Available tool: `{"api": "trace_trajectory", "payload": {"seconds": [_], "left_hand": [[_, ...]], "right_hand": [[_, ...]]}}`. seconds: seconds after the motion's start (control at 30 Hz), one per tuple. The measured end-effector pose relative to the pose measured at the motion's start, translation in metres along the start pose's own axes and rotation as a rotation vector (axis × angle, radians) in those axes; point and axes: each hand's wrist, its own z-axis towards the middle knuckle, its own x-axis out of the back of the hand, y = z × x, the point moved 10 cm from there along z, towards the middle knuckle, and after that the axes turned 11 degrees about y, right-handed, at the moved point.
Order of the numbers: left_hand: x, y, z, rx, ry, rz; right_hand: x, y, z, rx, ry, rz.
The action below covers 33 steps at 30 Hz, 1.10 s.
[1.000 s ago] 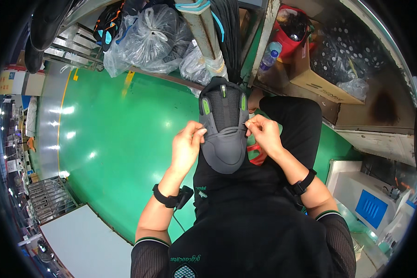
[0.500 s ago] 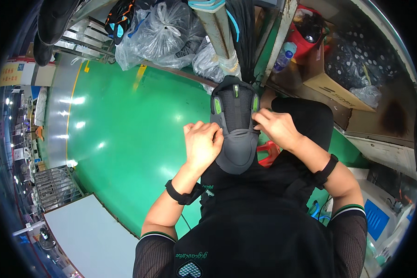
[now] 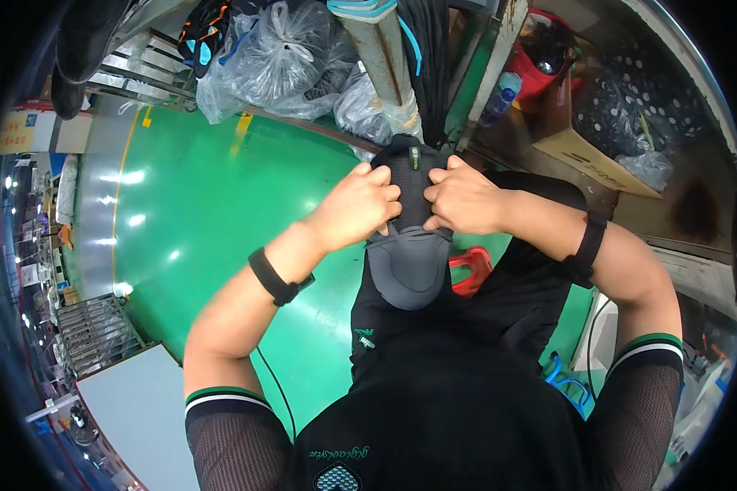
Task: Lacing and tightening the laces on several athletic shoes.
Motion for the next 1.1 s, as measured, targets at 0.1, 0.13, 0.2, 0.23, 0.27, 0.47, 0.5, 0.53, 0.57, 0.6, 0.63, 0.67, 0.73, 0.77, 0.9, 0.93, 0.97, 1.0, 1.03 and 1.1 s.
{"api": "trace_trajectory", "payload": {"seconds": [0.1,0.13,0.2,0.23,0.27,0.47,0.5,0.53,0.57,0.6,0.63,0.67,0.73,0.77,0.9,0.93,0.97,1.0,1.03,1.1], "left_hand": [[-0.006,-0.004,0.006,0.050,-0.034,-0.127],[-0.009,-0.007,0.005,0.096,-0.072,-0.177],[-0.013,-0.010,0.006,0.157,-0.037,-0.186],[-0.016,-0.014,0.006,0.212,-0.008,-0.191],[-0.021,-0.010,0.004,0.213,-0.005,-0.188],[0.011,-0.033,-0.019,0.604,0.558,-0.855],[0.028,-0.022,-0.020,0.575,0.641,-0.883],[0.036,-0.010,-0.021,0.568,0.637,-0.885],[0.049,-0.006,-0.028,0.601,0.726,-0.877],[0.060,-0.005,-0.035,0.631,0.817,-0.868],[0.058,-0.005,-0.039,0.702,0.834,-0.801],[0.056,-0.006,-0.039,0.726,0.863,-0.713],[0.001,-0.003,-0.050,1.124,0.813,-1.352],[0.006,0.005,-0.053,1.023,0.733,-1.167],[0.001,0.074,-0.028,0.757,0.516,-1.329],[-0.004,0.059,-0.038,0.739,0.631,-1.109],[-0.010,0.033,-0.045,0.867,0.640,-1.271],[-0.011,0.004,-0.064,1.002,0.649,-1.431],[-0.011,-0.038,-0.106,1.143,0.739,-1.186],[-0.034,-0.133,-0.261,1.412,0.793,-1.094]], "right_hand": [[-0.005,-0.009,0.003,-0.102,-0.111,-0.059],[-0.006,-0.009,0.002,-0.147,-0.105,-0.138],[-0.014,-0.005,-0.006,-0.184,-0.049,-0.059],[-0.006,0.002,-0.012,-0.280,0.081,0.062],[0.000,0.010,-0.018,-0.374,0.213,0.184],[0.057,-0.035,-0.032,-0.310,0.709,0.736],[0.066,-0.038,-0.043,-0.346,0.773,0.825],[0.070,-0.039,-0.051,-0.374,0.835,0.920],[0.073,-0.035,-0.050,-0.314,0.853,0.977],[0.073,-0.027,-0.048,-0.253,0.870,1.033],[0.042,-0.030,-0.031,-0.283,0.569,1.236],[0.027,-0.038,-0.017,-0.284,0.412,1.390],[0.028,-0.040,-0.021,-0.362,0.452,1.587],[0.043,-0.041,-0.033,-0.303,0.562,1.708],[0.055,-0.033,-0.059,-0.355,0.731,1.721],[0.056,-0.030,-0.054,-0.456,0.699,1.705],[0.050,-0.002,-0.068,-0.623,0.767,1.627],[0.044,0.030,-0.092,-0.784,0.825,1.544],[0.029,0.072,-0.132,-0.907,0.944,1.549],[-0.021,0.154,-0.257,-1.178,0.772,1.692]]}}
